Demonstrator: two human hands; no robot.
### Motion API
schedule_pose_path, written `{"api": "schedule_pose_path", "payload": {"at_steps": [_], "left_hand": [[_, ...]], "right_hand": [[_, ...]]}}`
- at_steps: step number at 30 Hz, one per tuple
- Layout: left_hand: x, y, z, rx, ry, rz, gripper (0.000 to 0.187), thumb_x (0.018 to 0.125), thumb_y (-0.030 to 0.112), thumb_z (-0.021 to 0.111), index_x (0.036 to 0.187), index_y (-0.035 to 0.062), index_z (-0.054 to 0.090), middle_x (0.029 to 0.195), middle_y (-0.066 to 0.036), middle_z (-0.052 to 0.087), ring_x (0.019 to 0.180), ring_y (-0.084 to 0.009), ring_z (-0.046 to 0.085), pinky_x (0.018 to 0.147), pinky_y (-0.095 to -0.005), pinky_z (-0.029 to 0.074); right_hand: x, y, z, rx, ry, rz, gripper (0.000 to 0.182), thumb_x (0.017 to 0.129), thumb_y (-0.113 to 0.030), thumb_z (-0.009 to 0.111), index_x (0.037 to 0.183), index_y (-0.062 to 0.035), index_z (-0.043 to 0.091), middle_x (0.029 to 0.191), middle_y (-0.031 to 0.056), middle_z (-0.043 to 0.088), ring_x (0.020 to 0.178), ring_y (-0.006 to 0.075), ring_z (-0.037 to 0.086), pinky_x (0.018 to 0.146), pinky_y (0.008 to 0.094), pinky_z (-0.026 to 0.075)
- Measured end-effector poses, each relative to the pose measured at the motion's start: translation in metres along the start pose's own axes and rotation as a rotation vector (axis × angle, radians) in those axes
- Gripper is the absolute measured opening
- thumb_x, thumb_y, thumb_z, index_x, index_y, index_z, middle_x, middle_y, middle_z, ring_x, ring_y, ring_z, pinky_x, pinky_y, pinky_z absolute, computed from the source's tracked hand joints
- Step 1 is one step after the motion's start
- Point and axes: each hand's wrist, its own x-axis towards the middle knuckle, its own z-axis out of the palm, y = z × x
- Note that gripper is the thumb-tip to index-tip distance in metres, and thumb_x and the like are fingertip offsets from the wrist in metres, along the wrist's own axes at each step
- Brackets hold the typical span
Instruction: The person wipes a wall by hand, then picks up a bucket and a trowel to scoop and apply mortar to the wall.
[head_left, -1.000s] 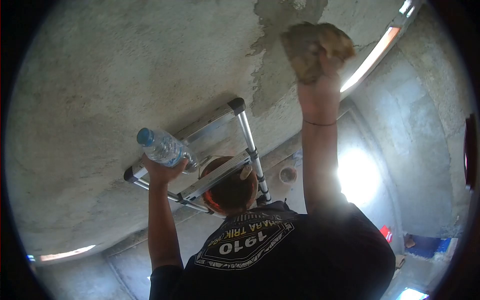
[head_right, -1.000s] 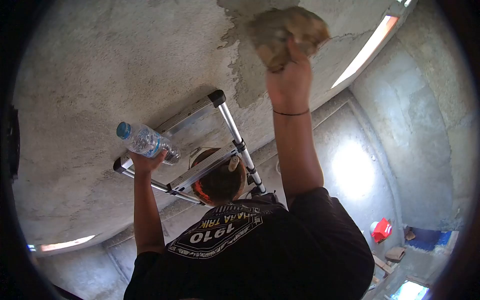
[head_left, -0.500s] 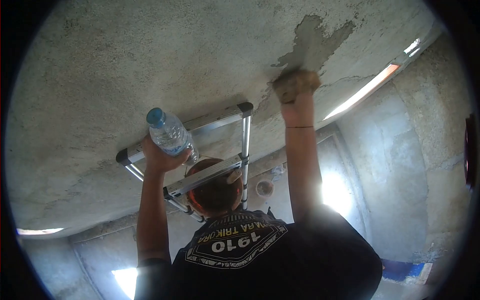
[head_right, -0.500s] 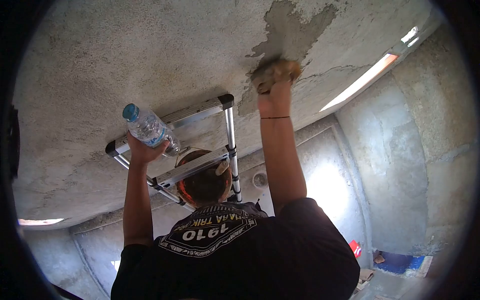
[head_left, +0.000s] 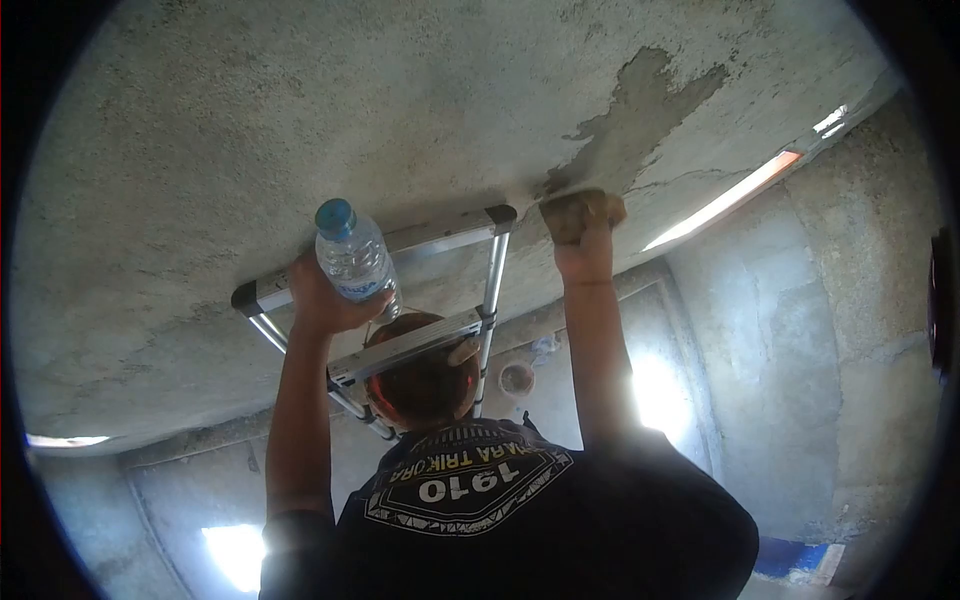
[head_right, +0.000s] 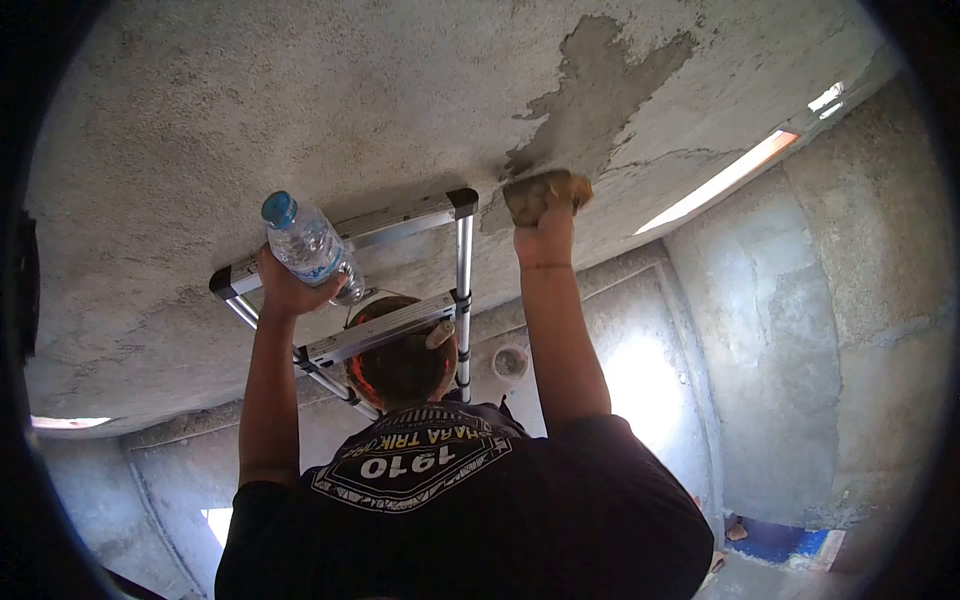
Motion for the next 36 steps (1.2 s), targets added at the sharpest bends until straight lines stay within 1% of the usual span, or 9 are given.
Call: {"api": "schedule_pose_path", "payload": {"at_steps": [11,15,19,22,29,31,32,35,36], "left_hand": [[-0.014,-0.037,0.014,-0.032,-0.010,0.032,0.076,0.051,0.045,0.089,0.111,0.0067,0.063,0.098,-0.010,0.070,0.083,-0.0285,0.070,0.075,-0.0399,0.056],[-0.006,-0.025,0.013,-0.250,-0.054,0.153,0.071,0.064,0.022,0.085,0.122,0.0007,0.050,0.106,-0.012,0.066,0.096,-0.0222,0.066,0.081,-0.0349,0.054],[-0.001,-0.027,0.014,-0.312,-0.087,0.203,0.071,0.060,0.019,0.086,0.117,-0.0013,0.050,0.098,-0.009,0.066,0.087,-0.0203,0.068,0.075,-0.0308,0.055],[-0.004,-0.051,0.025,-0.253,-0.002,0.373,0.069,0.061,0.022,0.083,0.116,-0.0033,0.050,0.095,-0.010,0.067,0.083,-0.0202,0.068,0.070,-0.0303,0.057],[-0.003,-0.033,0.008,0.030,-0.193,0.372,0.072,0.071,0.030,0.077,0.129,0.0027,0.045,0.104,-0.011,0.067,0.087,-0.0270,0.069,0.070,-0.0379,0.060],[-0.008,-0.046,0.002,-0.070,-0.199,0.256,0.073,0.068,0.031,0.081,0.127,0.0036,0.048,0.107,-0.010,0.067,0.091,-0.0266,0.068,0.077,-0.0381,0.058],[-0.012,-0.053,-0.001,-0.153,-0.197,0.123,0.074,0.065,0.031,0.086,0.125,0.0024,0.052,0.108,-0.010,0.066,0.095,-0.0256,0.067,0.083,-0.0374,0.055],[-0.013,-0.044,0.004,0.046,-0.105,0.228,0.070,0.058,0.044,0.087,0.114,0.0087,0.063,0.109,-0.008,0.067,0.100,-0.0258,0.066,0.094,-0.0425,0.049],[-0.015,-0.040,0.009,0.131,-0.085,0.286,0.068,0.058,0.047,0.086,0.112,0.0114,0.065,0.109,-0.008,0.067,0.102,-0.0259,0.065,0.096,-0.0448,0.046]], "right_hand": [[-0.022,-0.049,0.025,-0.049,-0.066,-0.249,0.034,0.098,-0.012,0.045,0.131,-0.0048,0.050,0.132,0.0120,0.054,0.121,0.0303,0.052,0.107,0.0464,0.041],[0.012,-0.019,-0.030,-0.187,0.091,-0.098,0.029,0.094,-0.006,0.043,0.116,0.0043,0.059,0.125,0.0212,0.058,0.119,0.0337,0.054,0.108,0.0527,0.040],[0.128,-0.067,-0.093,-0.173,-0.358,0.485,0.029,0.093,-0.010,0.045,0.113,0.0056,0.060,0.123,0.0230,0.059,0.117,0.0351,0.055,0.108,0.0459,0.041],[0.014,-0.037,0.034,-0.160,-0.191,0.278,0.028,0.099,-0.013,0.048,0.125,-0.0060,0.055,0.126,0.0180,0.058,0.114,0.0276,0.056,0.098,0.0485,0.049],[-0.033,-0.060,0.041,0.084,-0.032,0.307,0.028,0.097,-0.021,0.054,0.125,-0.0166,0.059,0.118,0.0044,0.064,0.108,0.0192,0.062,0.102,0.0388,0.052],[-0.036,-0.059,0.031,0.286,-0.036,0.387,0.037,0.097,-0.033,0.055,0.067,-0.0109,0.051,0.062,-0.0003,0.032,0.058,0.0138,0.027,0.063,0.0288,0.043],[-0.034,-0.060,0.018,0.288,-0.052,0.372,0.037,0.097,-0.033,0.055,0.067,-0.0109,0.051,0.062,-0.0003,0.032,0.058,0.0138,0.027,0.063,0.0288,0.043],[0.006,-0.058,-0.043,-0.224,-0.521,0.377,0.032,0.097,-0.018,0.045,0.117,0.0024,0.060,0.124,0.0218,0.060,0.115,0.0303,0.058,0.107,0.0446,0.042],[0.030,-0.046,-0.058,-0.301,-0.221,0.280,0.029,0.097,-0.019,0.046,0.113,0.0001,0.062,0.117,0.0193,0.064,0.110,0.0282,0.061,0.102,0.0445,0.046]]}}
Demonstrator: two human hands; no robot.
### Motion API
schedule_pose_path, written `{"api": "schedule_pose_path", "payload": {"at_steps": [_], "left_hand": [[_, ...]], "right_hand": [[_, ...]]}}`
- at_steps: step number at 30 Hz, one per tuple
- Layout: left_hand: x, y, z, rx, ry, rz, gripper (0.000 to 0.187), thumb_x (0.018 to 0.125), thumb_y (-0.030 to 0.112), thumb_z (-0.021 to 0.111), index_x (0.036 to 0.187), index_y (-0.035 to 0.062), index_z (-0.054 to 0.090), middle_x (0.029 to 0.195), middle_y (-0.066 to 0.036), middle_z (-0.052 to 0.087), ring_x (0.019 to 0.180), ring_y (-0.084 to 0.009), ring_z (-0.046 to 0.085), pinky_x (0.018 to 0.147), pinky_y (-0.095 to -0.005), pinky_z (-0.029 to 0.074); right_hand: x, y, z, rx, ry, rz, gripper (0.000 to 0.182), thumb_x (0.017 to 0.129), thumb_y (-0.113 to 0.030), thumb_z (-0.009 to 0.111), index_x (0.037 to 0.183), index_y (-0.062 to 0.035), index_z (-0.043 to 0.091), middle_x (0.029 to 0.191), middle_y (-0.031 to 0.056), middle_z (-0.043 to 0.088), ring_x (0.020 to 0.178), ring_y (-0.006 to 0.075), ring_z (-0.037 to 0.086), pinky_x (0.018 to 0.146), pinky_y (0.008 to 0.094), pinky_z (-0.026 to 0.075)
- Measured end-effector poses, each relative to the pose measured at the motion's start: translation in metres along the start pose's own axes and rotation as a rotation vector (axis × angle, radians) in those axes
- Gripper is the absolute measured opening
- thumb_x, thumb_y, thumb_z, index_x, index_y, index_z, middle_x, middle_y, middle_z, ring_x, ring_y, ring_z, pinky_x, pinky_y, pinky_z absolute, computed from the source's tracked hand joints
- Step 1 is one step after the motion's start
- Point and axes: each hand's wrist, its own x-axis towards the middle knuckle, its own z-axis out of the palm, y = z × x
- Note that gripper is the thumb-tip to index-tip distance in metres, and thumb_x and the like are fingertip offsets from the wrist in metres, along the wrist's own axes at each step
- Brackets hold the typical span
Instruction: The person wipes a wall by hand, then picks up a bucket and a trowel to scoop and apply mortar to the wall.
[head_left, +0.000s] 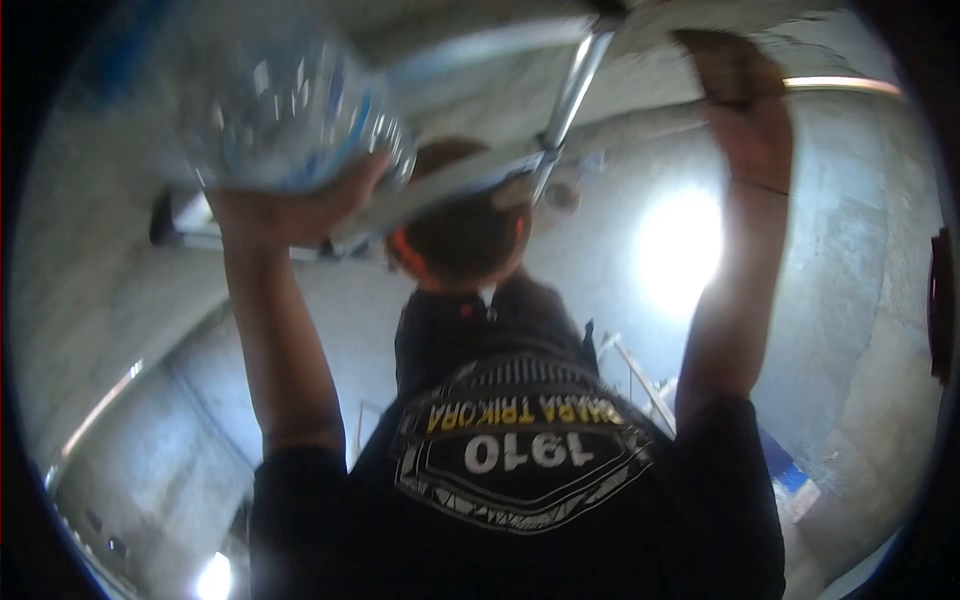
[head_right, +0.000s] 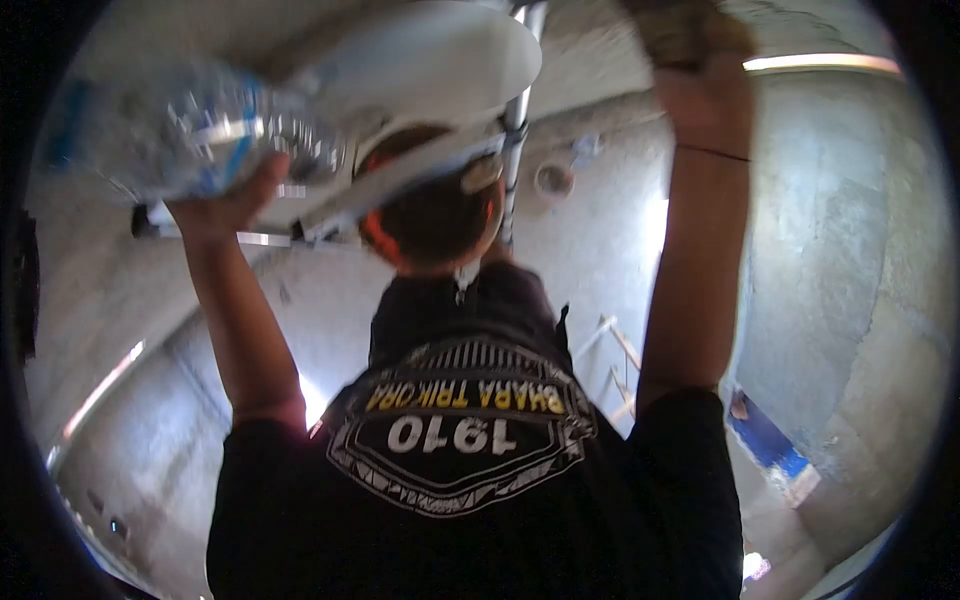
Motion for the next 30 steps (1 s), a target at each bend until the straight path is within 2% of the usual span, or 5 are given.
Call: {"api": "schedule_pose_path", "payload": {"at_steps": [2,5,11,23,30], "left_hand": [[0.002,0.004,-0.007,0.030,-0.104,0.009,0.074,0.062,0.040,0.086,0.121,0.0062,0.056,0.114,-0.009,0.064,0.107,-0.0248,0.062,0.099,-0.0428,0.045],[-0.006,0.007,-0.003,-0.186,-0.080,-0.286,0.066,0.059,0.038,0.084,0.116,0.0115,0.063,0.108,-0.006,0.066,0.104,-0.0254,0.064,0.101,-0.0452,0.043],[0.000,0.007,-0.005,-0.401,0.034,-0.396,0.083,0.051,0.033,0.088,0.120,0.0043,0.052,0.106,-0.010,0.064,0.095,-0.0258,0.067,0.088,-0.0401,0.052],[-0.009,-0.002,0.003,-0.296,-0.002,-0.331,0.082,0.054,0.031,0.086,0.120,0.0027,0.048,0.103,-0.011,0.062,0.093,-0.0263,0.065,0.085,-0.0400,0.051],[-0.011,0.000,0.002,-0.337,0.095,-0.444,0.075,0.052,0.025,0.087,0.116,0.0037,0.053,0.102,-0.010,0.063,0.092,-0.0254,0.065,0.086,-0.0391,0.051]], "right_hand": [[0.028,0.018,-0.032,0.507,-0.374,0.026,0.022,0.097,-0.016,0.046,0.102,-0.0035,0.063,0.103,0.0136,0.067,0.100,0.0267,0.064,0.094,0.0469,0.052],[-0.004,-0.004,0.074,0.272,0.188,-0.317,0.023,0.098,-0.008,0.043,0.116,-0.0043,0.057,0.118,0.0111,0.062,0.110,0.0282,0.059,0.101,0.0456,0.047],[-0.061,-0.086,0.133,0.117,-0.014,-0.830,0.035,0.101,-0.012,0.039,0.134,-0.0034,0.043,0.132,0.0121,0.052,0.122,0.0295,0.050,0.106,0.0457,0.042],[0.014,0.004,0.077,0.305,0.474,-0.239,0.032,0.100,-0.015,0.039,0.129,-0.0078,0.051,0.120,0.0083,0.058,0.104,0.0228,0.059,0.076,0.0324,0.052],[-0.040,-0.074,0.138,0.174,0.260,-0.947,0.029,0.092,-0.004,0.051,0.121,-0.0001,0.055,0.109,0.0046,0.060,0.085,0.0122,0.058,0.066,0.0258,0.047]]}}
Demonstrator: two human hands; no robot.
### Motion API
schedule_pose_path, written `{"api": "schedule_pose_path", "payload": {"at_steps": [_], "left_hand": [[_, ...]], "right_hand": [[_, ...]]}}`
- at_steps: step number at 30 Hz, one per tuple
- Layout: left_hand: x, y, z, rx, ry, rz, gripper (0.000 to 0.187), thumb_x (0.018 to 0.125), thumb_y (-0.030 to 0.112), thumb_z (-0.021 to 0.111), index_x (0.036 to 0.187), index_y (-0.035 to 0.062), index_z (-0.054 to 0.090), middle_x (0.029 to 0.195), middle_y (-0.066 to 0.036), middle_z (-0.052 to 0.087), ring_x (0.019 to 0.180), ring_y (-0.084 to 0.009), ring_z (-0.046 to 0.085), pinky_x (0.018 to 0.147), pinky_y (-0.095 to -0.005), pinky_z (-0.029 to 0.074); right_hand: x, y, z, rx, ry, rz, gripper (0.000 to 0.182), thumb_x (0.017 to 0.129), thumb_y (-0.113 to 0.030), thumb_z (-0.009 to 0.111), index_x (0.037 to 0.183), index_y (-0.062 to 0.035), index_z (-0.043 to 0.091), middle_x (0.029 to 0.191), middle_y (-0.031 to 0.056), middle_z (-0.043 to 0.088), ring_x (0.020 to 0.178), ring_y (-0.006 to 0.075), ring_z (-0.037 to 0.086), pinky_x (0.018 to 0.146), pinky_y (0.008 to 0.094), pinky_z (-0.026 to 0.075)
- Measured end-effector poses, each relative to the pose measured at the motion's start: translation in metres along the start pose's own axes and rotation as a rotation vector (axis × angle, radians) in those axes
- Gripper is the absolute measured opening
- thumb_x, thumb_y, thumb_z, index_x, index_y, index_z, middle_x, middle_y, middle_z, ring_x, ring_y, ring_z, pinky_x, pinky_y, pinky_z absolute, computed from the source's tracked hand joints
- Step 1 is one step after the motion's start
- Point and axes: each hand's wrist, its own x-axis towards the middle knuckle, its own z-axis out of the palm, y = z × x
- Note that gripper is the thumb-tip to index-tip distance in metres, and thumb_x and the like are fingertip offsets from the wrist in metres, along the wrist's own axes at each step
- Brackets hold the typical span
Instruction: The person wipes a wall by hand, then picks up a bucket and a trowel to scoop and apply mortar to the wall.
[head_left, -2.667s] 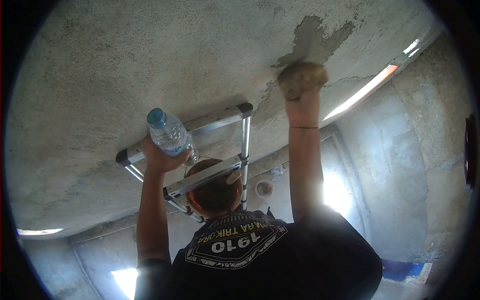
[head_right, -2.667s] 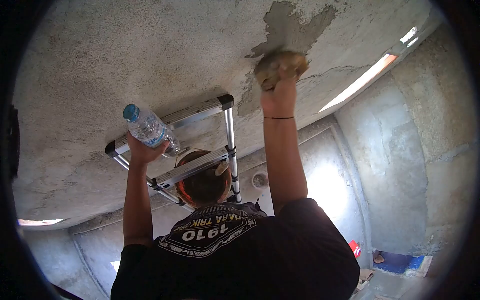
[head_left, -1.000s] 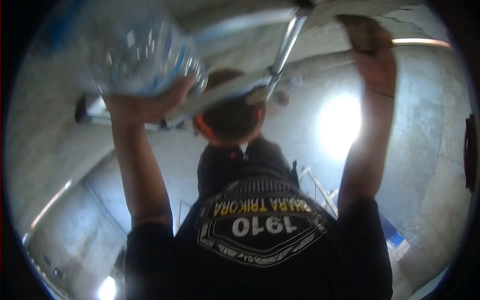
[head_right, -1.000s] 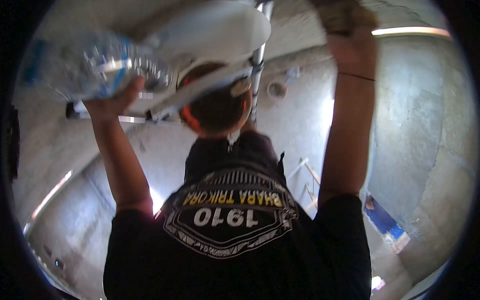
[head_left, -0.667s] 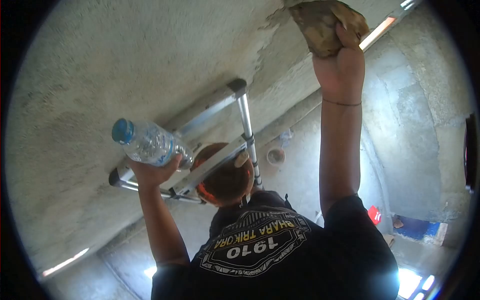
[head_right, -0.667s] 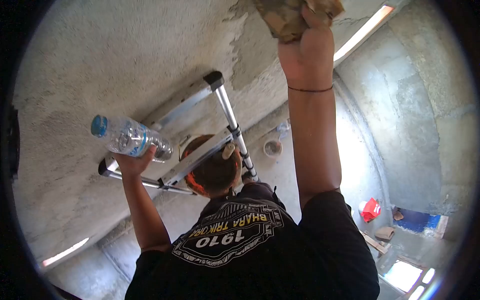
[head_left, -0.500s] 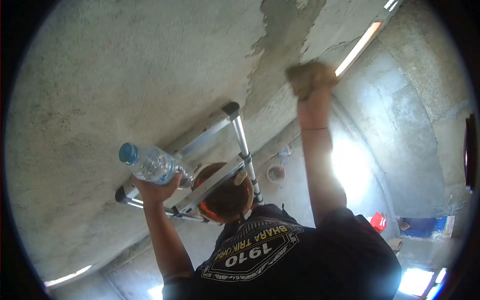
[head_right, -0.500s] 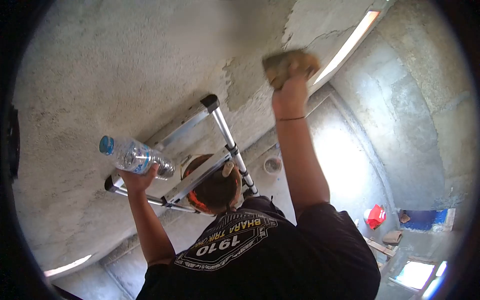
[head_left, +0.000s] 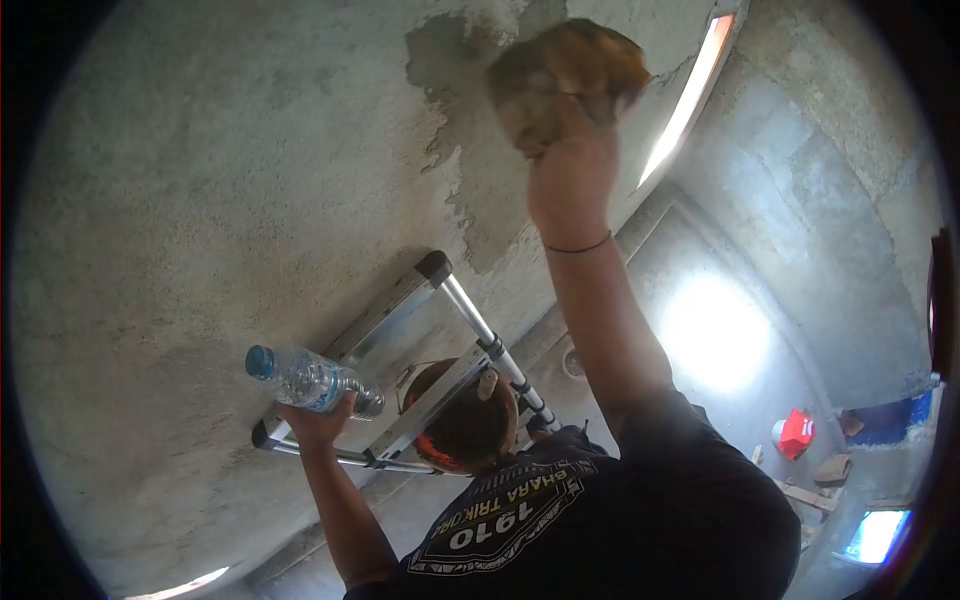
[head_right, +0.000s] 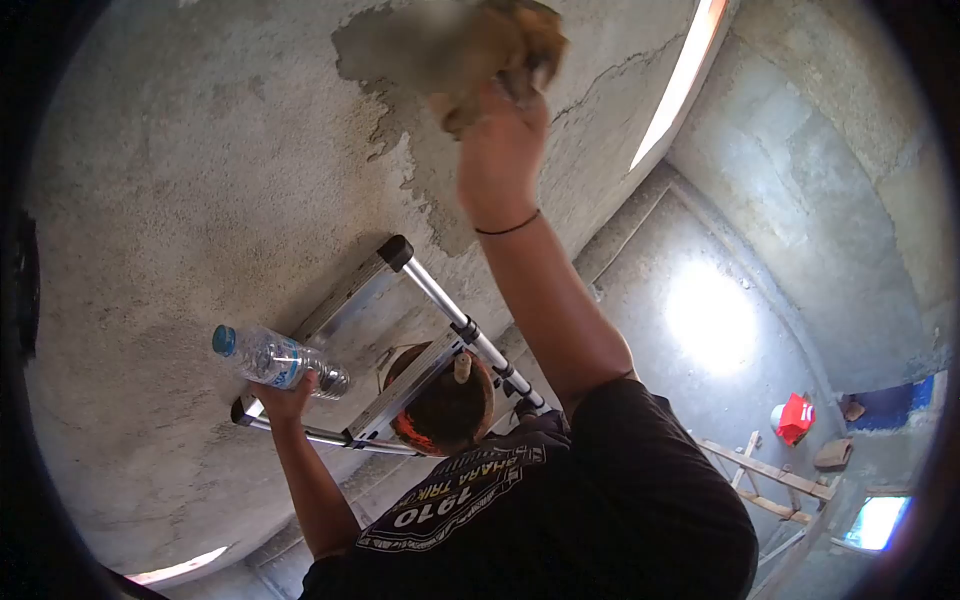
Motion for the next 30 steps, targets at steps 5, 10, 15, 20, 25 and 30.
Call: {"api": "schedule_pose_path", "payload": {"at_steps": [5,10,15,20,25,30], "left_hand": [[0.005,0.004,-0.003,0.062,-0.057,0.029,0.073,0.053,0.026,0.087,0.114,0.0039,0.054,0.101,-0.010,0.063,0.089,-0.0260,0.065,0.082,-0.0387,0.052],[0.002,-0.011,0.000,-0.032,-0.011,0.037,0.083,0.054,0.036,0.089,0.119,0.0031,0.050,0.104,-0.010,0.062,0.091,-0.0253,0.065,0.084,-0.0403,0.052],[-0.007,-0.038,-0.016,0.165,-0.068,0.040,0.099,0.059,0.048,0.089,0.131,0.0015,0.039,0.115,-0.009,0.055,0.100,-0.0234,0.059,0.088,-0.0385,0.050],[-0.005,-0.021,-0.015,0.035,-0.083,-0.078,0.101,0.058,0.051,0.089,0.130,0.0013,0.041,0.114,-0.008,0.055,0.101,-0.0221,0.057,0.090,-0.0377,0.048],[-0.010,-0.020,-0.011,-0.044,-0.023,-0.112,0.098,0.058,0.051,0.089,0.129,0.0012,0.043,0.113,-0.008,0.055,0.100,-0.0210,0.057,0.088,-0.0361,0.048],[-0.010,-0.028,-0.021,0.086,-0.082,-0.061,0.098,0.060,0.052,0.088,0.129,0.0014,0.042,0.115,-0.008,0.055,0.102,-0.0204,0.056,0.091,-0.0360,0.046]], "right_hand": [[0.013,0.044,-0.078,-0.201,0.274,-0.172,0.033,0.098,-0.012,0.051,0.130,-0.0012,0.052,0.113,0.0019,0.060,0.096,0.0092,0.055,0.081,0.0224,0.045],[0.026,0.124,-0.069,-0.303,0.282,-0.039,0.036,0.100,-0.008,0.046,0.135,-0.0025,0.051,0.126,0.0039,0.058,0.112,0.0124,0.054,0.095,0.0285,0.043],[0.012,0.078,0.024,-0.069,0.096,-0.219,0.045,0.092,0.005,0.042,0.137,0.0018,0.047,0.128,0.0144,0.059,0.118,0.0207,0.055,0.101,0.0314,0.044],[-0.015,0.082,-0.010,-0.106,0.031,-0.299,0.041,0.094,0.005,0.043,0.133,0.0033,0.051,0.138,0.0152,0.052,0.131,0.0235,0.045,0.108,0.0349,0.035],[0.002,0.091,-0.044,-0.125,0.447,0.028,0.037,0.093,0.006,0.043,0.127,0.0035,0.055,0.130,0.0143,0.057,0.124,0.0208,0.052,0.105,0.0312,0.040],[0.035,0.089,-0.012,-0.327,0.196,-0.306,0.040,0.088,0.010,0.043,0.125,0.0038,0.057,0.132,0.0138,0.057,0.129,0.0226,0.048,0.105,0.0326,0.040]]}}
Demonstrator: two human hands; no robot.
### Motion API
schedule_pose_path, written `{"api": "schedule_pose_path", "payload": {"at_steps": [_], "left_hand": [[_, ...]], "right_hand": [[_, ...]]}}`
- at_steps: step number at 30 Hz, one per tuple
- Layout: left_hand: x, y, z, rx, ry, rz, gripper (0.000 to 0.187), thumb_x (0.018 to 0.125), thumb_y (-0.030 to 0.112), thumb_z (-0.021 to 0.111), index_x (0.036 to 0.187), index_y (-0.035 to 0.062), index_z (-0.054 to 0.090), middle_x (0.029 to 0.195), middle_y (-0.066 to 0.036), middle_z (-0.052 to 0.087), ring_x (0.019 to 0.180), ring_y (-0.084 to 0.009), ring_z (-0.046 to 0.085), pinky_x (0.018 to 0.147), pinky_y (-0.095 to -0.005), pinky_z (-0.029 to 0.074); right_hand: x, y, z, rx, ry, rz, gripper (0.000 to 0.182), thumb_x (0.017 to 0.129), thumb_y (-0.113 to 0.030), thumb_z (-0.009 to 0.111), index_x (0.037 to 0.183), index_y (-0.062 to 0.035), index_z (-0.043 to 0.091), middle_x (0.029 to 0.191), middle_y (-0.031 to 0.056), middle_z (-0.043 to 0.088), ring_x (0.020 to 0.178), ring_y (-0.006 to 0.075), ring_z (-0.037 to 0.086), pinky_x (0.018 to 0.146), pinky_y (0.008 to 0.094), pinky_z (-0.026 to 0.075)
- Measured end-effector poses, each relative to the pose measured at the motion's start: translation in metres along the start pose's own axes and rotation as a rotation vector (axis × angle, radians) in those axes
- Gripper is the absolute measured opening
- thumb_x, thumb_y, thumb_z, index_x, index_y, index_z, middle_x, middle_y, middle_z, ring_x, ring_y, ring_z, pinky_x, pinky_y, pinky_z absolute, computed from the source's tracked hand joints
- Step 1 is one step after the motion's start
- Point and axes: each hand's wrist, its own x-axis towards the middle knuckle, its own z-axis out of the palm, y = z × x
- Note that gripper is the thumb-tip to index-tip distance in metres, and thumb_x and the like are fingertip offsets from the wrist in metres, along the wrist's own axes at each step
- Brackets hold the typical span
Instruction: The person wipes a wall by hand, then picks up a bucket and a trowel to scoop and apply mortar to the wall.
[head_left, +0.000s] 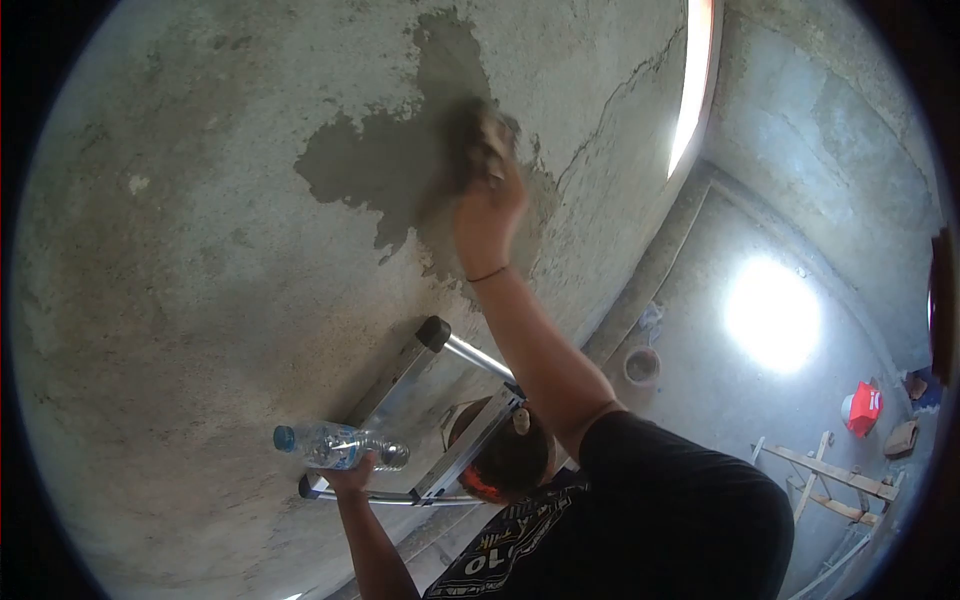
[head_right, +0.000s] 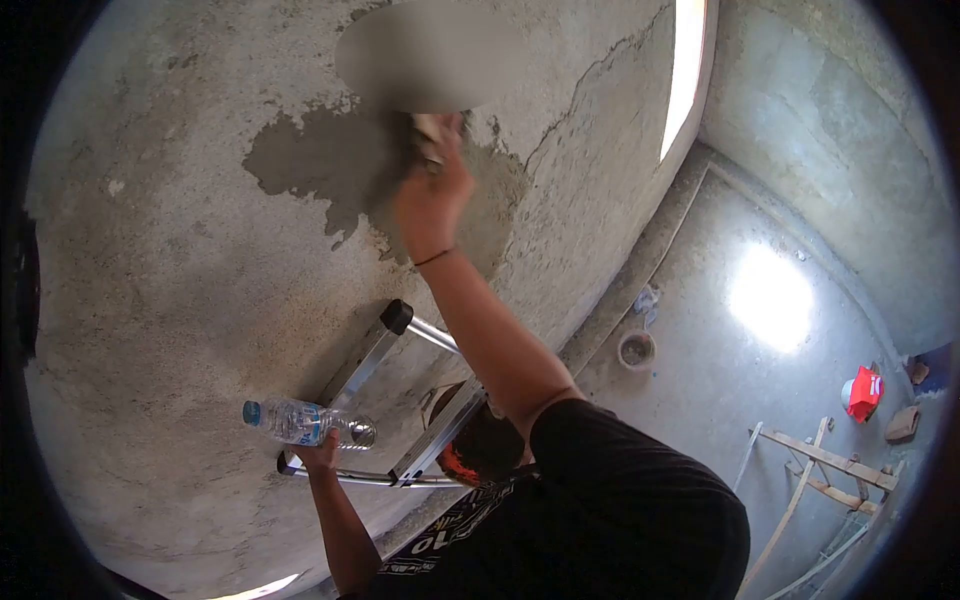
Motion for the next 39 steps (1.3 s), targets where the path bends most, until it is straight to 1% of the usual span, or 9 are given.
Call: {"api": "schedule_pose_path", "payload": {"at_steps": [5,11,14,16,21,23,32,34,39], "left_hand": [[-0.002,-0.005,0.000,0.019,0.023,0.028,0.112,0.060,0.058,0.086,0.139,0.0007,0.032,0.126,-0.011,0.050,0.111,-0.0231,0.053,0.096,-0.0391,0.044],[-0.004,-0.007,0.003,-0.023,0.059,0.049,0.115,0.059,0.060,0.086,0.140,0.0010,0.030,0.126,-0.011,0.050,0.110,-0.0237,0.054,0.095,-0.0395,0.046],[-0.002,-0.006,0.003,-0.039,0.012,0.020,0.107,0.060,0.055,0.088,0.136,0.0018,0.034,0.121,-0.010,0.052,0.107,-0.0229,0.055,0.093,-0.0390,0.046],[0.000,0.001,0.007,-0.094,0.033,0.028,0.104,0.061,0.053,0.088,0.135,0.0019,0.036,0.118,-0.009,0.053,0.106,-0.0227,0.055,0.093,-0.0391,0.046],[0.000,-0.010,0.002,-0.060,0.003,0.094,0.102,0.061,0.049,0.089,0.134,0.0024,0.036,0.118,-0.009,0.053,0.105,-0.0229,0.056,0.093,-0.0393,0.046],[0.002,-0.005,0.001,-0.052,-0.014,0.047,0.102,0.061,0.049,0.089,0.134,0.0024,0.036,0.118,-0.009,0.053,0.105,-0.0228,0.056,0.093,-0.0392,0.046],[0.001,-0.008,0.004,-0.108,-0.060,-0.020,0.101,0.059,0.048,0.090,0.133,0.0037,0.037,0.116,-0.009,0.054,0.104,-0.0235,0.057,0.092,-0.0391,0.048],[0.002,-0.017,0.002,0.079,-0.059,0.057,0.099,0.059,0.049,0.089,0.132,0.0040,0.039,0.115,-0.009,0.054,0.103,-0.0237,0.058,0.092,-0.0396,0.048],[0.001,0.001,0.005,0.104,0.033,0.155,0.084,0.060,0.048,0.086,0.121,0.0059,0.048,0.106,-0.008,0.059,0.097,-0.0244,0.061,0.089,-0.0416,0.048]], "right_hand": [[-0.007,-0.043,-0.012,0.137,-0.302,-0.132,0.041,0.088,0.011,0.043,0.126,0.0045,0.056,0.138,0.0175,0.052,0.138,0.0257,0.036,0.110,0.0364,0.035],[-0.015,0.001,-0.025,0.126,0.103,0.478,0.039,0.091,0.009,0.044,0.129,0.0051,0.054,0.137,0.0187,0.053,0.137,0.0262,0.038,0.111,0.0359,0.033],[-0.004,0.004,0.008,0.104,0.185,0.191,0.038,0.091,0.009,0.047,0.128,0.0050,0.055,0.134,0.0154,0.056,0.130,0.0228,0.048,0.107,0.0346,0.039],[0.009,-0.037,0.012,-0.073,-0.192,-0.196,0.037,0.091,0.008,0.051,0.127,0.0042,0.056,0.129,0.0122,0.060,0.119,0.0178,0.056,0.101,0.0320,0.044],[-0.011,-0.031,-0.027,0.320,-0.114,-0.021,0.036,0.092,0.004,0.053,0.127,0.0026,0.057,0.126,0.0112,0.062,0.114,0.0141,0.058,0.095,0.0280,0.046],[-0.019,-0.013,-0.043,-0.031,-0.030,0.289,0.037,0.092,0.004,0.050,0.128,0.0022,0.057,0.130,0.0140,0.059,0.116,0.0167,0.058,0.097,0.0297,0.046],[0.003,-0.058,0.048,-0.072,-0.071,-0.301,0.058,0.074,0.016,0.039,0.127,0.0012,0.057,0.134,0.0241,0.053,0.135,0.0359,0.040,0.111,0.0408,0.034],[0.005,-0.069,0.048,0.072,-0.356,-0.503,0.053,0.079,0.015,0.044,0.128,0.0010,0.057,0.136,0.0252,0.052,0.136,0.0350,0.039,0.112,0.0411,0.033],[-0.022,-0.030,-0.005,0.456,-0.028,-0.072,0.037,0.092,0.004,0.052,0.128,0.0003,0.057,0.135,0.0193,0.055,0.137,0.0307,0.039,0.112,0.0415,0.035]]}}
